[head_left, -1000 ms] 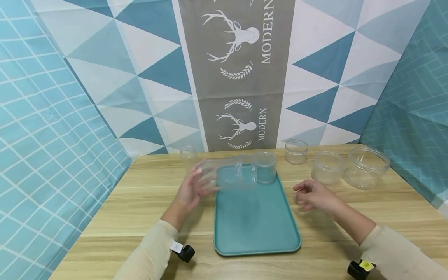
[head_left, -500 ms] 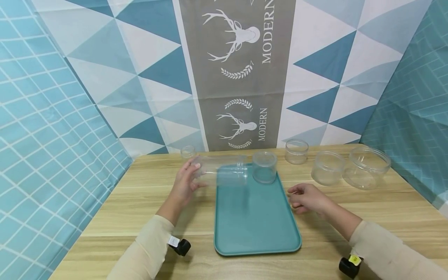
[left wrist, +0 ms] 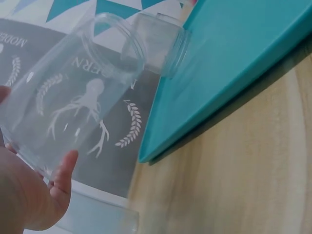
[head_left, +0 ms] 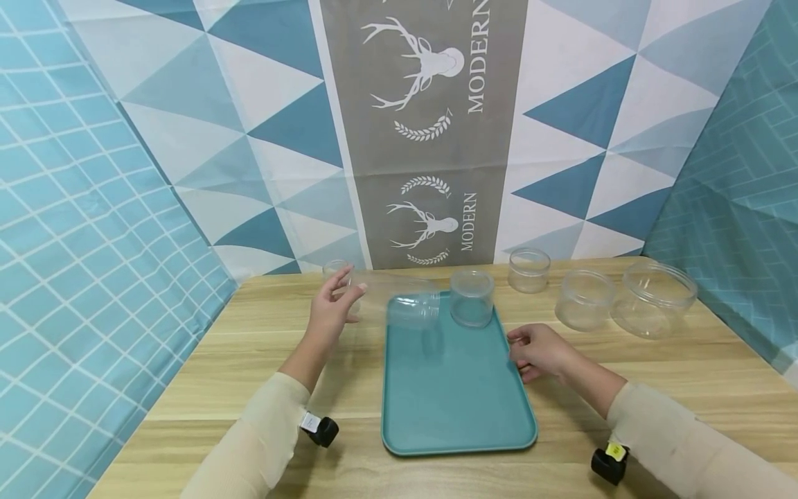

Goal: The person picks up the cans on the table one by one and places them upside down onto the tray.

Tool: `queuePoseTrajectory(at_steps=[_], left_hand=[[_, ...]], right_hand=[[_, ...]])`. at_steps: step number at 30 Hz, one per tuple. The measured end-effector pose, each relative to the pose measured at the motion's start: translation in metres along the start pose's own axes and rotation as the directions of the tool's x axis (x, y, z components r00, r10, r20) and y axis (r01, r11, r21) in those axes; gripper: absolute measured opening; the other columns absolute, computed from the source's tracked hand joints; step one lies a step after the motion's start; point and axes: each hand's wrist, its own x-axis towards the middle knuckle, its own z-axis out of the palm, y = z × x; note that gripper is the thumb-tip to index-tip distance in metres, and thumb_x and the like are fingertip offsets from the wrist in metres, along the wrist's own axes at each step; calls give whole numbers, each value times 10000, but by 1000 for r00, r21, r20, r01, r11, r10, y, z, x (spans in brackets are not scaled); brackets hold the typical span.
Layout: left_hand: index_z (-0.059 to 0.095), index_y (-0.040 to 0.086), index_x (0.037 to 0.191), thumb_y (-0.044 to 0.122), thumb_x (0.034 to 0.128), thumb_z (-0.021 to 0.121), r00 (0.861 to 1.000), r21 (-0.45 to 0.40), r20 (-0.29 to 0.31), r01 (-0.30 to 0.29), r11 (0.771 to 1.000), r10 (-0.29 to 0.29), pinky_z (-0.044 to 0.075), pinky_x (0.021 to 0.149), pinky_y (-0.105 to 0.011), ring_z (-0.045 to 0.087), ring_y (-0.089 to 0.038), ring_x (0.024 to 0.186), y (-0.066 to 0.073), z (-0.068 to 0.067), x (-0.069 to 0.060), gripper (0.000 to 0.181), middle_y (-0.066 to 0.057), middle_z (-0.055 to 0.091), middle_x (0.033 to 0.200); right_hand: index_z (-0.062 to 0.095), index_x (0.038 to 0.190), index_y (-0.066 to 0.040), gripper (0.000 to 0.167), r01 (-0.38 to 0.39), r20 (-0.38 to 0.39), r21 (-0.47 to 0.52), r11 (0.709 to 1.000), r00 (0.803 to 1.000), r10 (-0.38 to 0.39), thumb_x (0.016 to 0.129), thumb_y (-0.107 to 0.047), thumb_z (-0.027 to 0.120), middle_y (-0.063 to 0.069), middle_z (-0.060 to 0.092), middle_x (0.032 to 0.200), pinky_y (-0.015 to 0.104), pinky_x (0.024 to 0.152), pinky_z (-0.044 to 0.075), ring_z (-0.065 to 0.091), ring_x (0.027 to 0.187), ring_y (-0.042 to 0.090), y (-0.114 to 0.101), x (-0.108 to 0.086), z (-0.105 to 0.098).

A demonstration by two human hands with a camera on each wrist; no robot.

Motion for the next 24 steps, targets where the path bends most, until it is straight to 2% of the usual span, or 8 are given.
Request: queuePoseTrajectory(at_steps=[5, 7, 10, 13, 17, 20, 24], left_hand=[[516, 231, 1422, 244, 881, 723, 999, 87, -17, -40, 995, 42, 567, 688, -338, 510, -213, 996, 8, 6, 2, 579, -97, 432, 1394], [533, 238, 1407, 247, 863, 742, 998, 121, -24, -54, 991, 58, 554, 675, -331, 504, -227, 1002, 11, 8, 3, 584, -90, 446, 1386], [558, 231, 1386, 259, 839, 760, 995, 195, -34, -90, 977, 98, 531, 734, -362, 497, -281, 1076, 14, 11, 7, 584, -105, 461, 1366], [581, 214, 1368, 273, 814, 773, 984, 292, -35, -156, 944, 173, 489, 834, -405, 484, -313, 1108, 16, 14, 11, 589, -134, 482, 1320], [605, 206, 1345, 298, 787, 783, 965, 383, -14, -238, 892, 263, 440, 846, -431, 468, -298, 1045, 22, 19, 16, 594, -144, 521, 1237], [608, 227, 1340, 334, 776, 785, 962, 419, 7, -250, 873, 273, 427, 841, -451, 443, -291, 1051, 27, 21, 17, 601, -163, 516, 1243], [588, 261, 1360, 391, 767, 774, 968, 472, 33, -234, 850, 248, 432, 884, -496, 437, -301, 1117, 31, 25, 21, 634, -175, 463, 1329]], right_hand=[[393, 1318, 213, 558, 9, -11, -21, 1000, 1000, -9, 801, 124, 582, 168, 518, 946, 367, 577, 584, 599, 694, 195, 1, 3, 2], [403, 1313, 210, 561, -1, -20, -25, 1000, 1000, 0, 789, 146, 595, 153, 513, 920, 367, 570, 583, 593, 666, 191, 1, 3, 3], [407, 1313, 208, 564, -10, -24, -30, 1000, 1000, 9, 787, 155, 602, 140, 507, 906, 367, 566, 583, 591, 640, 191, 1, 4, 4], [410, 1308, 210, 560, -6, -26, -37, 999, 1000, 5, 785, 158, 603, 138, 503, 899, 366, 564, 582, 586, 643, 192, 0, 4, 4], [417, 1310, 204, 552, -5, -29, -46, 999, 1000, 4, 793, 161, 604, 139, 504, 893, 370, 566, 582, 581, 649, 195, 0, 4, 4], [423, 1312, 197, 546, -9, -31, -47, 999, 999, 7, 797, 163, 605, 143, 506, 894, 373, 566, 582, 581, 652, 196, 0, 4, 5], [426, 1309, 193, 542, -10, -32, -48, 999, 999, 8, 797, 162, 604, 147, 506, 899, 373, 563, 580, 580, 653, 199, -1, 4, 4]])
